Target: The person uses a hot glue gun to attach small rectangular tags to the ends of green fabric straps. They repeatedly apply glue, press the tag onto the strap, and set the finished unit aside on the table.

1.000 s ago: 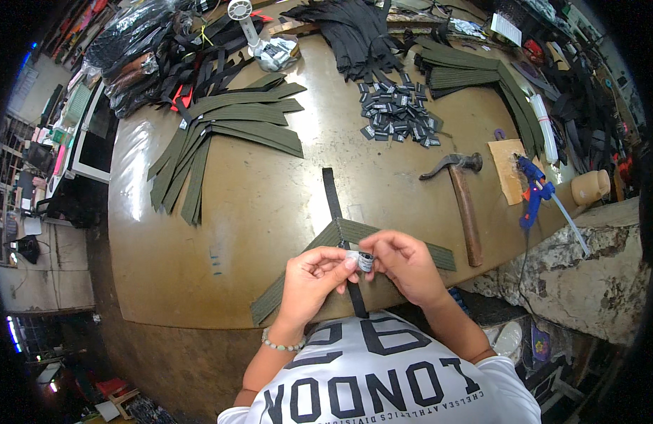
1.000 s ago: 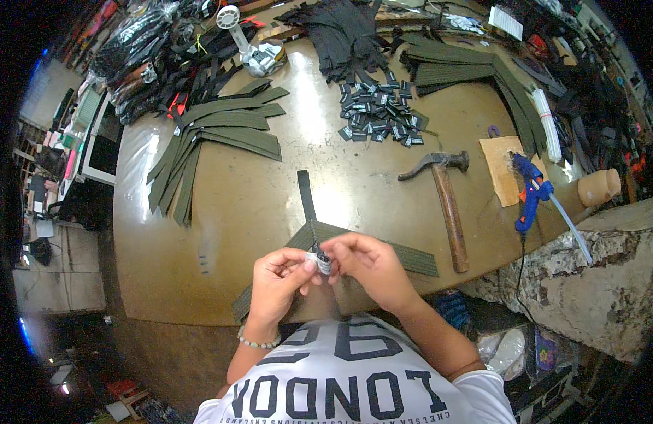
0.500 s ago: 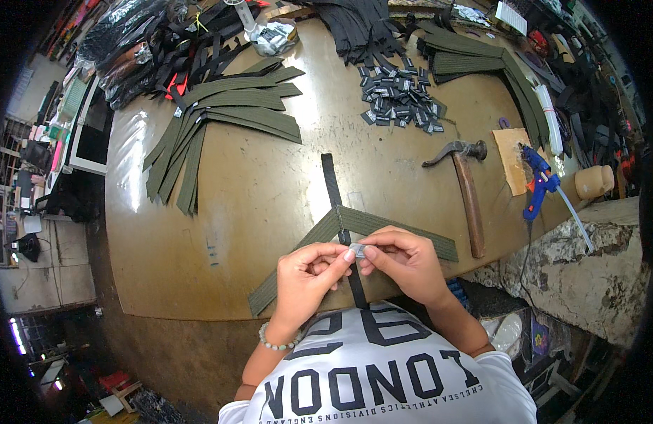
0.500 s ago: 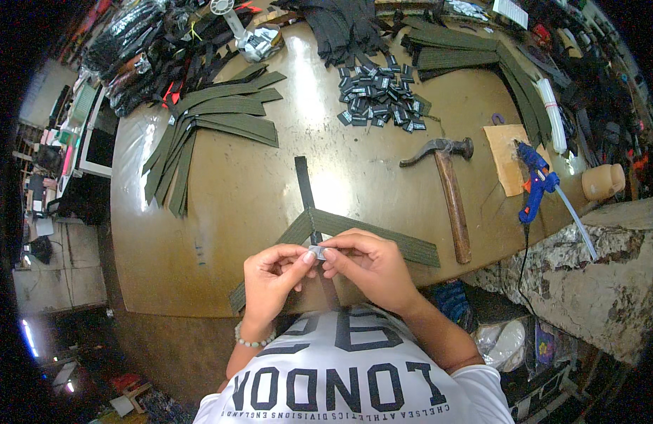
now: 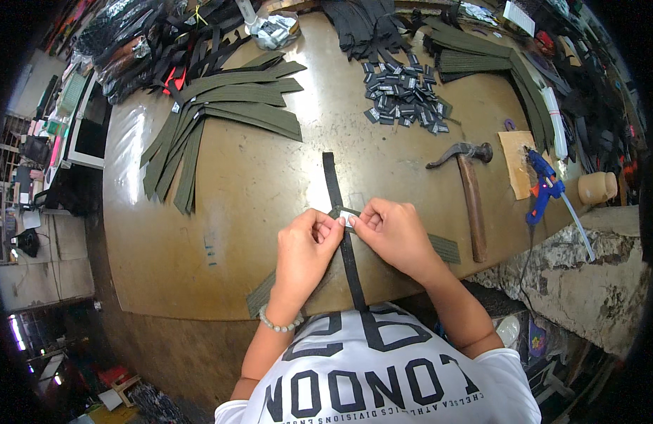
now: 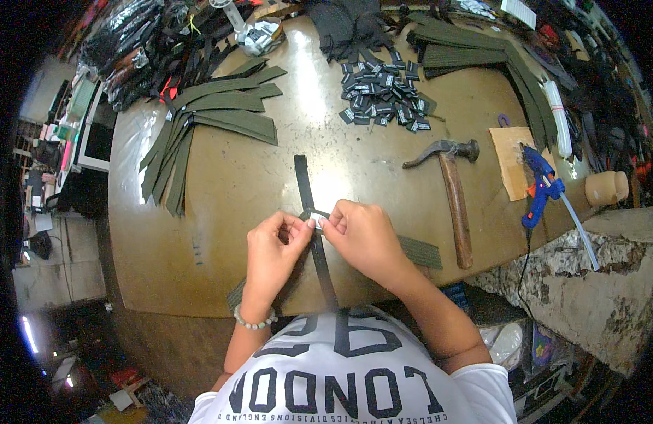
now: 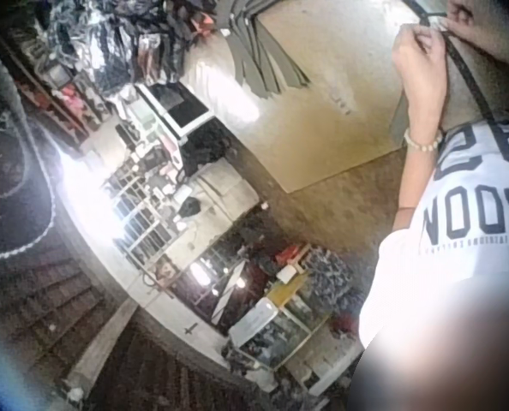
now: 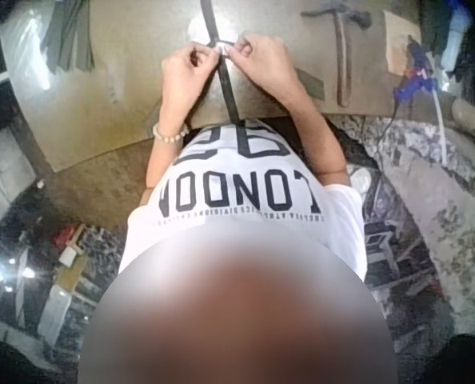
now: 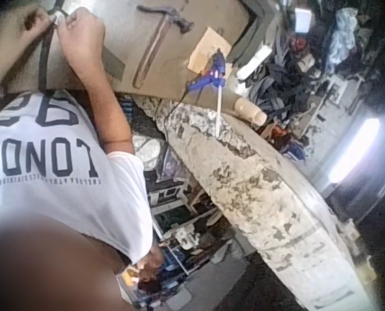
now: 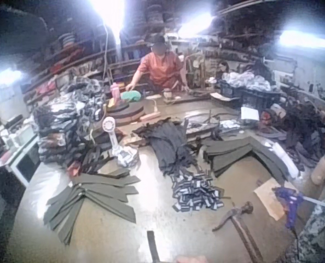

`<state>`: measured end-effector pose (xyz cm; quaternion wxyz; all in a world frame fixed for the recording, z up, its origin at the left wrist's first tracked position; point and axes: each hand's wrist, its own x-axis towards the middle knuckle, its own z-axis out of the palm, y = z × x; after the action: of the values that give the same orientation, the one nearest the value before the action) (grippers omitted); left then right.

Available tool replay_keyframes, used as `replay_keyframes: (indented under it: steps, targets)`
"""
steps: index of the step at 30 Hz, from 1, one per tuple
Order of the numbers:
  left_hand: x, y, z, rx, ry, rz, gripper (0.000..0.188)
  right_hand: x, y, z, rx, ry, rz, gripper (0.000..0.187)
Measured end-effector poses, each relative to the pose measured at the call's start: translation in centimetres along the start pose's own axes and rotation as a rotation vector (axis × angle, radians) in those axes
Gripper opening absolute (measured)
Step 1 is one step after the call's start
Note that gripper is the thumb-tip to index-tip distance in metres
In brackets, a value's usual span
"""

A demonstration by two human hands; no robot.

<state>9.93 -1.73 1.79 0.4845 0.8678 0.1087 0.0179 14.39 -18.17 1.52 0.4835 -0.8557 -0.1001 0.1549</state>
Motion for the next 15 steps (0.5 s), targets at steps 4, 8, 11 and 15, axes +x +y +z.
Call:
replay_keyframes:
  steps: [4,8,11,15]
  targets:
    - [0.4,-0.4,-0.1,-0.038,0.037,-0.031,0.025,0.1,0.3,0.2,-0.023,0.015,-0.025,0.022]
    - [0.6,-0.6,0.1,0.036,0.041,0.024,0.024,0.3,0.4,0.2,0.016,-0.007,0.015,0.022]
    - [0.3,-0.6,-0.6,-0.240,-0.002,-0.139,0.020,0.3,0.4,0.1,0.014,-0.014,0.023,0.023]
    - [-1.4,-0.8,-2.2,-0.128,-0.212,0.174,0.020,0.5,0.4,0.1,-0.014,-0.021,0.037,0.024]
